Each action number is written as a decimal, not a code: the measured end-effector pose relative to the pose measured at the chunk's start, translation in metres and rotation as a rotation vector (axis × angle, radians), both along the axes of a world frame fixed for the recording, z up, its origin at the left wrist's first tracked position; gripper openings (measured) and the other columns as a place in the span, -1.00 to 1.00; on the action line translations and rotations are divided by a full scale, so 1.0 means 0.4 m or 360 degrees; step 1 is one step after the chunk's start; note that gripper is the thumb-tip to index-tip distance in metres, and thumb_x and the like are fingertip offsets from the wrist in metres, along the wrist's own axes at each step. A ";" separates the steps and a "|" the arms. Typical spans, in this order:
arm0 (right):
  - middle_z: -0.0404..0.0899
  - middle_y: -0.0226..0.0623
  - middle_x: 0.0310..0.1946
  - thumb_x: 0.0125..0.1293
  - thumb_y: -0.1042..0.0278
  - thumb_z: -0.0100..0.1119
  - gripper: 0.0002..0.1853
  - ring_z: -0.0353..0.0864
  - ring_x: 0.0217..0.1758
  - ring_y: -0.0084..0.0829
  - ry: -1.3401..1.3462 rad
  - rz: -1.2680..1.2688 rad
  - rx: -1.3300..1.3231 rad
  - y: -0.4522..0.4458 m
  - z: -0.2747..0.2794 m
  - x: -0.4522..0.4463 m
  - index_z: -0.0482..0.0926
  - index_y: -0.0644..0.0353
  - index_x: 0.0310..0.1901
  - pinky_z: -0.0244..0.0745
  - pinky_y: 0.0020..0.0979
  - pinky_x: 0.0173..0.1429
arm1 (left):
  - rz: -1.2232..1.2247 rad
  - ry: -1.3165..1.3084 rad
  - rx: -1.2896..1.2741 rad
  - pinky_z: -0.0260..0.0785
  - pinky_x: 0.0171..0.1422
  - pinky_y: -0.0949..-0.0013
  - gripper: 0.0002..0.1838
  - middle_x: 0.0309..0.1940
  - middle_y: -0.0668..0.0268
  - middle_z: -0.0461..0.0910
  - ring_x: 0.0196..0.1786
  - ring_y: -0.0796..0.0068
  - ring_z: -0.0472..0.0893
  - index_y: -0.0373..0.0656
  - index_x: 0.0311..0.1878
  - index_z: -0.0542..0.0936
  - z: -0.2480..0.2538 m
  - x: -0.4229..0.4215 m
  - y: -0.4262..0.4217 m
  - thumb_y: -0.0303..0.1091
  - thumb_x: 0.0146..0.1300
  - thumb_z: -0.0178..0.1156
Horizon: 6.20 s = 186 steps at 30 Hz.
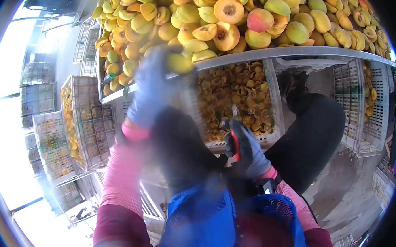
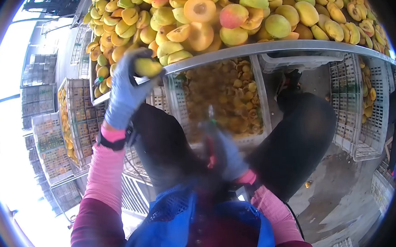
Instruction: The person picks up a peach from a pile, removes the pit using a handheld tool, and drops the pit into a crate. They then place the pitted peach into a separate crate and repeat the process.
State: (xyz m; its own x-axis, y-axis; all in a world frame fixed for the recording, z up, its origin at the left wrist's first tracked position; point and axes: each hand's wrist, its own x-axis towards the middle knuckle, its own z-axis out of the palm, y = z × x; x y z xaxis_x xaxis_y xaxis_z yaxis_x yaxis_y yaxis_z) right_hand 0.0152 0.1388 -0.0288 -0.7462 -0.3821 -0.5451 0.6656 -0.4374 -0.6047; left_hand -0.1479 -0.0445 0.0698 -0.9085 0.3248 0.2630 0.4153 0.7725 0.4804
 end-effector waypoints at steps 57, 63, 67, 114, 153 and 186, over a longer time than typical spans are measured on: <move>0.45 -0.28 -0.35 0.45 0.20 -0.12 -0.71 0.45 -0.40 -0.52 0.0127 0.0027 -0.0540 -0.005 0.088 0.105 0.42 0.24 -0.02 0.38 -0.55 -0.38 | -0.0016 -0.0442 0.0607 0.40 -0.08 0.39 -0.64 -0.31 0.09 0.59 -0.26 0.28 0.61 -0.34 -0.08 0.53 -0.059 0.321 0.102 -0.26 0.34 -0.14; 0.28 -0.48 -0.69 0.38 -0.17 -0.14 -0.54 0.14 -0.76 -0.68 -0.0704 0.0268 -0.1839 -0.008 0.062 0.088 0.40 0.13 -0.33 0.05 -0.62 -0.74 | -0.0219 -0.0267 0.0543 0.47 -0.17 0.24 -0.70 -0.28 0.07 0.59 -0.25 0.09 0.62 -0.26 -0.13 0.56 -0.097 0.304 0.086 -0.27 0.18 0.02; 0.26 -0.51 -0.71 0.40 -0.14 -0.17 -0.55 0.18 -0.77 -0.69 -0.0769 0.0272 -0.2298 -0.031 0.050 0.096 0.38 0.15 -0.31 0.12 -0.63 -0.75 | -0.0019 -0.0686 0.0804 0.46 -0.13 0.29 -0.71 -0.26 0.14 0.60 -0.26 0.29 0.61 -0.28 -0.13 0.55 -0.167 0.358 0.086 -0.23 0.24 0.11; 0.46 -0.49 -0.55 0.35 0.16 0.10 -0.65 0.42 -0.62 -0.66 0.0071 -0.0437 -0.0072 -0.014 0.036 -0.004 0.42 0.17 0.06 0.33 -0.58 -0.58 | -0.0319 -0.0562 0.0334 0.40 -0.01 0.31 -0.53 -0.19 0.16 0.49 -0.14 0.21 0.55 -0.21 0.04 0.51 -0.003 0.244 0.037 -0.29 0.04 0.34; 0.52 -0.02 -0.34 0.30 0.30 0.04 -0.70 0.55 -0.25 -0.04 0.1160 -0.0172 0.1084 -0.014 0.107 0.097 0.40 0.27 0.00 0.45 -0.23 -0.20 | 0.0446 -0.0346 0.1203 0.35 -0.19 0.44 -0.68 -0.32 0.19 0.54 -0.30 0.45 0.52 -0.33 -0.11 0.48 -0.102 0.394 0.179 -0.25 0.41 -0.13; 0.06 -0.66 -0.69 0.34 -0.28 -0.16 -0.54 0.05 -0.75 -0.71 -0.0855 0.0209 -0.1282 -0.003 0.017 0.065 0.33 -0.07 -0.47 -0.07 -0.62 -0.72 | 0.0932 -0.0009 0.0021 0.42 -0.02 0.34 -0.67 -0.19 0.16 0.60 -0.16 0.34 0.60 -0.21 -0.03 0.54 -0.027 0.305 -0.251 -0.20 0.23 0.17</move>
State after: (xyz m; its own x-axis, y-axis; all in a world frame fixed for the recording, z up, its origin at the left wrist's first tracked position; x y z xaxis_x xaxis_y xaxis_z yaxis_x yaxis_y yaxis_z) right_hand 0.0411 0.1377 -0.0222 -0.3995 -0.8515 -0.3395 0.8382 -0.4893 0.2410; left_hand -0.0257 -0.1447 0.0592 -0.9370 -0.2352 0.2582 -0.0818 0.8665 0.4924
